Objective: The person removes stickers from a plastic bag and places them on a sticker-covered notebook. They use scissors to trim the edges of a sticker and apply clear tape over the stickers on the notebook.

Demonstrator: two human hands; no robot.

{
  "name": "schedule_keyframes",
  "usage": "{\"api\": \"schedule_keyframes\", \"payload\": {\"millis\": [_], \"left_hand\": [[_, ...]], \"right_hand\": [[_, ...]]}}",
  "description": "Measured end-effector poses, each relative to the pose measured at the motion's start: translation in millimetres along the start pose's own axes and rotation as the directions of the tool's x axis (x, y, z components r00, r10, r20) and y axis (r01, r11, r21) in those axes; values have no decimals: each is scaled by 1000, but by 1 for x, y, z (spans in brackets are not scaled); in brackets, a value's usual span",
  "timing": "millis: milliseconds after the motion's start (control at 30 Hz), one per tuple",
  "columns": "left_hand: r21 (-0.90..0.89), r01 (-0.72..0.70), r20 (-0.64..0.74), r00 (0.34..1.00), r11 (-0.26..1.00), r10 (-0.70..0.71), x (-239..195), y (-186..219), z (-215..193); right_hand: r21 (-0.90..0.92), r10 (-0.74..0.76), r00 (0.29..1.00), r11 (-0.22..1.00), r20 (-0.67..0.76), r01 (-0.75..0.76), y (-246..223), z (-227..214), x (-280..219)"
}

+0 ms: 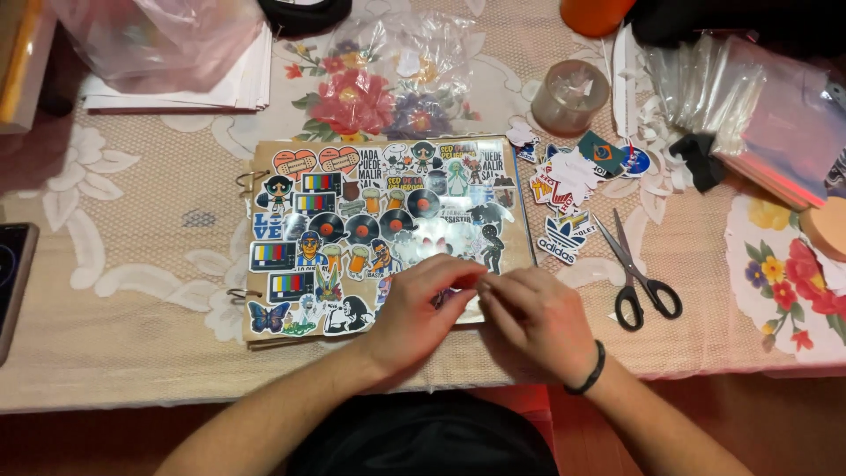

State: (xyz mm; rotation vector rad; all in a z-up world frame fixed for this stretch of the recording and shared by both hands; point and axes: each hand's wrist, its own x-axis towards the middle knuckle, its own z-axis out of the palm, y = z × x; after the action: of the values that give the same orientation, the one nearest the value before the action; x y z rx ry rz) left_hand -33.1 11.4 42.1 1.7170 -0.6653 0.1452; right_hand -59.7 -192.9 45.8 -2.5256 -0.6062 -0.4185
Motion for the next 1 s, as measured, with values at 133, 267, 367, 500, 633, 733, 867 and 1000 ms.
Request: {"api": "schedule_keyframes", "payload": {"millis": [133, 267, 367, 500, 633, 733, 867, 1000], "left_hand": [[-6, 25, 11, 1000, 1000, -25, -22, 26, -8], [-75, 171, 41, 985, 982, -169, -37, 38, -14], [-81, 199, 56, 979, 977, -195, -43, 40, -16], [-149, 271, 98, 961, 951, -258, -45, 36, -14], [-179, 306, 151, 948, 935, -281, -40, 42, -16], [-181, 307, 212, 940, 934, -268, -37, 46, -18], [-238, 253, 329, 929, 938, -167, -33, 52, -21], [-287, 219, 407, 909, 932, -88, -29, 57, -18]], "right_hand": [[251, -34, 997, 967, -63, 49, -32, 0, -11], [294, 3, 996, 956, -94, 25, -43, 7, -20], [308, 7, 996, 951, -91, 22, -46, 10, -22], [335, -21, 995, 941, -98, 53, -44, 12, -27], [346, -8, 994, 937, -107, 44, -40, 12, -31], [365, -3, 994, 930, -111, 43, -38, 12, -34], [397, 15, 994, 917, -106, 28, -38, 4, -30], [407, 39, 995, 913, -88, 0, -23, -5, -27]]}}
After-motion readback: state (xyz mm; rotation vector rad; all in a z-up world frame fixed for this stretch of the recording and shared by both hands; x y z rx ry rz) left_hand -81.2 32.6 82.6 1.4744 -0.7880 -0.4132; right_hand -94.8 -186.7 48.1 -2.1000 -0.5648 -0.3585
